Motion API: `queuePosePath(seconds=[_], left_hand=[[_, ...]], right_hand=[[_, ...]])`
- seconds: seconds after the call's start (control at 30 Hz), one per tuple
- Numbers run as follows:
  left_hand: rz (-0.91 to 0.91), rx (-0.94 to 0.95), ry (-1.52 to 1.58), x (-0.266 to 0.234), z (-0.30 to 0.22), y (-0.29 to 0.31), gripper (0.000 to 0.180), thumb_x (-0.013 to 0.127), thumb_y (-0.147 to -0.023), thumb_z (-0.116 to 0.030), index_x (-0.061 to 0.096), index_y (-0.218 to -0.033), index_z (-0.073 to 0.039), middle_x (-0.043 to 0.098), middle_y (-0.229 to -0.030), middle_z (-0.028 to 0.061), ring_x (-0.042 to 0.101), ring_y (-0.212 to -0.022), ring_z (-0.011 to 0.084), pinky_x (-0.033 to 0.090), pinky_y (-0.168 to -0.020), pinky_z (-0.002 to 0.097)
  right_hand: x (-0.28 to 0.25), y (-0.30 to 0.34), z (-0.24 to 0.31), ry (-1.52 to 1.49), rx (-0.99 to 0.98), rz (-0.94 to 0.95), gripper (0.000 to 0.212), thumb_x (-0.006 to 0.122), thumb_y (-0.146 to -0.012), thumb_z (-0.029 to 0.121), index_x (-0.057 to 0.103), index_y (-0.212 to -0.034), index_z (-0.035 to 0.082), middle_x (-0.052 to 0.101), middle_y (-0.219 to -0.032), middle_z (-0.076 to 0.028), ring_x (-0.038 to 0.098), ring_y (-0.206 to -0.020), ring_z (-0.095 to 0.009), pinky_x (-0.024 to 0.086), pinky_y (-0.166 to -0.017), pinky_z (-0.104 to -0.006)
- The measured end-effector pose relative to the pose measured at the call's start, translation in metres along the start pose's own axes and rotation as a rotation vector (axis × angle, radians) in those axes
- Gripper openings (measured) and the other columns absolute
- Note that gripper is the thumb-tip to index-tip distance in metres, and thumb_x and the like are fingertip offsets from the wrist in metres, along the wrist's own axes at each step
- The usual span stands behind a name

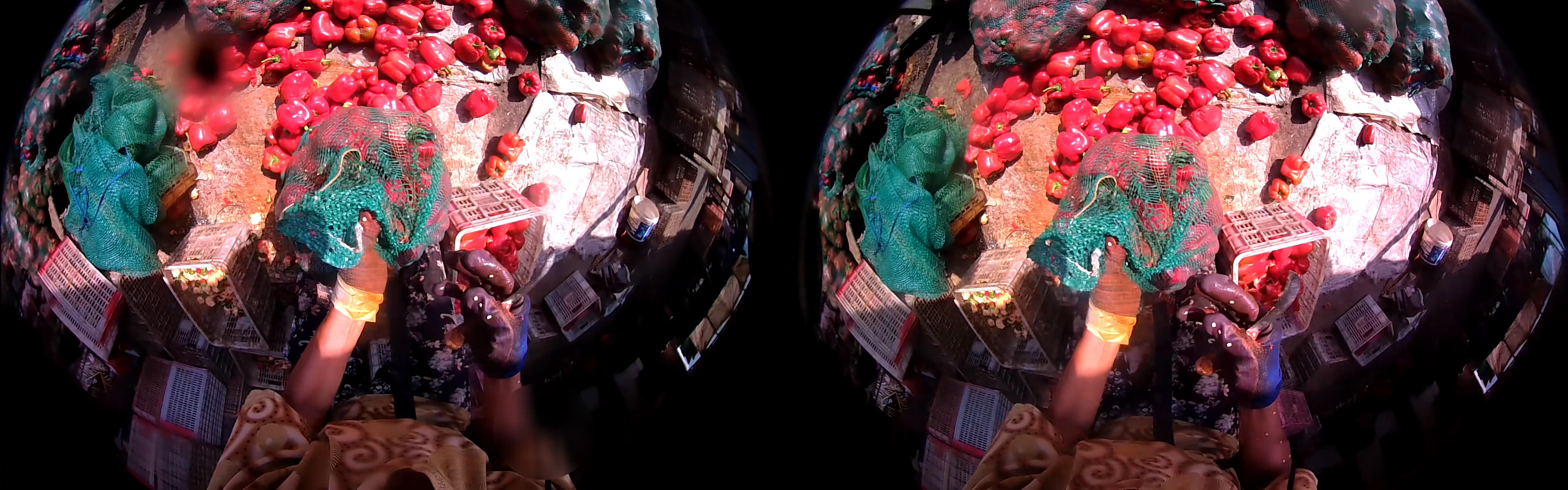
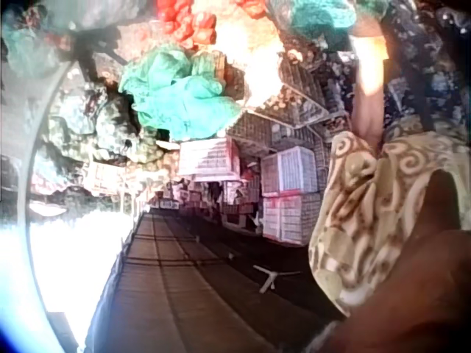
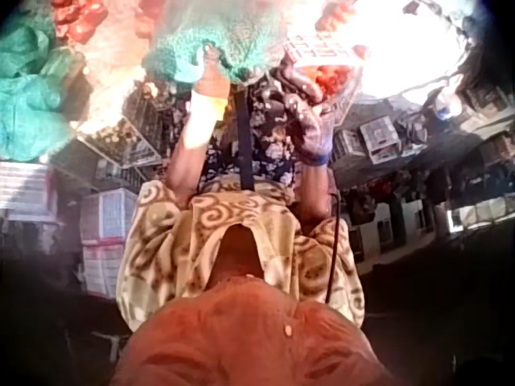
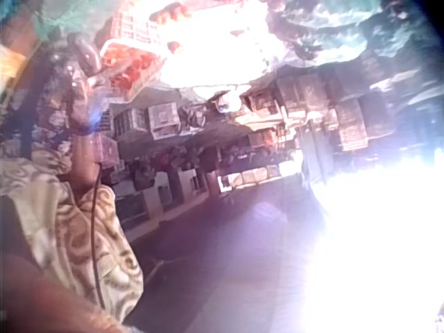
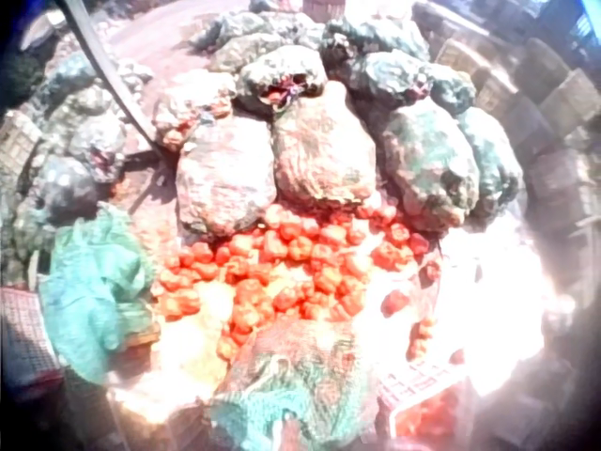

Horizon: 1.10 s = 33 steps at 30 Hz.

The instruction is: The person cuts red peppers by hand and with a knife, places the pieces into a plastic crate, and manipulates large mesh bags of peppers.

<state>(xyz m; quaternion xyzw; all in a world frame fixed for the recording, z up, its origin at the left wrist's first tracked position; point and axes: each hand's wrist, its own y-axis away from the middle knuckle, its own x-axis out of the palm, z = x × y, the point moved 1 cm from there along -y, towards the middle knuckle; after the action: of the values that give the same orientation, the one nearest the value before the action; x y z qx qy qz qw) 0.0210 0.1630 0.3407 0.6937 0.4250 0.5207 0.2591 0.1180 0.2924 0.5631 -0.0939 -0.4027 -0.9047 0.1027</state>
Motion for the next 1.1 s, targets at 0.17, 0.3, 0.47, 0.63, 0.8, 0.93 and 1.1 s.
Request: queuePosePath(seconds=[0.17, 0.3, 0.47, 0.63, 0.8, 0.93, 1.1], left_hand=[[0.257, -0.016, -0.526, 0.010, -0.107, 0.054, 0.046, 0.047, -0.097, -0.024, 0.039, -0.140, -0.010, 0.042, -0.142, 0.0097, 0.041, -0.129, 0.0274, 0.034, -0.107, 0.0449], [0.123, -0.036, -0.776, -0.055, -0.215, 0.096, 0.057, 0.035, -0.098, -0.045, 0.037, -0.143, -0.011, 0.038, -0.148, 0.0098, 0.035, -0.136, 0.0309, 0.026, -0.112, 0.0545], [-0.259, 0.204, -0.886, -0.209, -0.351, 0.062, 0.048, 0.038, -0.099, -0.040, 0.053, -0.130, -0.007, 0.056, -0.132, 0.0118, 0.055, -0.117, 0.0285, 0.045, -0.099, 0.0417], [-0.219, 0.020, -0.307, -0.285, -0.387, 0.035, 0.039, 0.040, -0.097, -0.046, 0.059, -0.104, -0.013, 0.060, -0.097, 0.0045, 0.056, -0.079, 0.0205, 0.048, -0.067, 0.0366], [-0.682, 0.093, -0.417, -0.328, -0.405, -0.018, 0.053, 0.032, -0.095, -0.057, 0.051, -0.070, -0.014, 0.042, -0.050, 0.0001, 0.040, -0.036, 0.0173, 0.034, -0.033, 0.0327], [-0.657, 0.094, -0.814, -0.402, -0.447, -0.023, 0.052, 0.038, -0.092, -0.059, 0.047, -0.062, -0.018, 0.040, -0.047, -0.0016, 0.037, -0.035, 0.0153, 0.028, -0.032, 0.0301], [-0.641, 0.049, -0.873, -0.406, -0.439, -0.019, 0.058, 0.038, -0.089, -0.066, 0.044, -0.056, -0.019, 0.039, -0.044, 0.0002, 0.036, -0.033, 0.0163, 0.027, -0.030, 0.0294]], right_hand=[[-0.068, -0.042, -0.069, -0.459, 0.013, -0.238, 0.035, 0.057, -0.095, 0.020, 0.053, -0.126, 0.006, 0.061, -0.117, -0.008, 0.060, -0.102, -0.019, 0.053, -0.078, -0.0309], [-0.095, -0.078, -0.160, -1.011, 0.131, -0.182, 0.018, 0.058, -0.094, 0.023, 0.063, -0.105, 0.011, 0.065, -0.106, -0.001, 0.063, -0.083, -0.013, 0.055, -0.071, -0.0285], [-0.017, -0.107, -0.204, -0.722, 0.038, -0.607, 0.019, 0.051, -0.097, 0.021, 0.055, -0.106, 0.004, 0.057, -0.096, -0.003, 0.056, -0.079, -0.015, 0.052, -0.068, -0.0269], [-0.046, -0.172, -0.285, -0.261, 0.095, -0.456, 0.032, 0.058, -0.092, 0.014, 0.054, -0.118, -0.002, 0.054, -0.088, -0.003, 0.052, -0.073, -0.013, 0.049, -0.067, -0.0284], [-0.076, -0.256, -0.351, 0.308, 0.111, -0.285, 0.035, 0.057, -0.095, 0.021, 0.058, -0.123, 0.000, 0.065, -0.107, -0.007, 0.064, -0.090, -0.019, 0.054, -0.079, -0.0341], [-0.044, -0.300, -0.379, 0.174, 0.208, -0.055, 0.040, 0.059, -0.095, 0.020, 0.054, -0.129, -0.001, 0.064, -0.117, -0.010, 0.061, -0.105, -0.018, 0.050, -0.090, -0.0328], [0.002, -0.327, -0.405, 0.280, 0.243, 0.049, 0.031, 0.062, -0.093, 0.024, 0.060, -0.114, 0.001, 0.062, -0.100, -0.002, 0.055, -0.085, -0.009, 0.046, -0.076, -0.0251]])
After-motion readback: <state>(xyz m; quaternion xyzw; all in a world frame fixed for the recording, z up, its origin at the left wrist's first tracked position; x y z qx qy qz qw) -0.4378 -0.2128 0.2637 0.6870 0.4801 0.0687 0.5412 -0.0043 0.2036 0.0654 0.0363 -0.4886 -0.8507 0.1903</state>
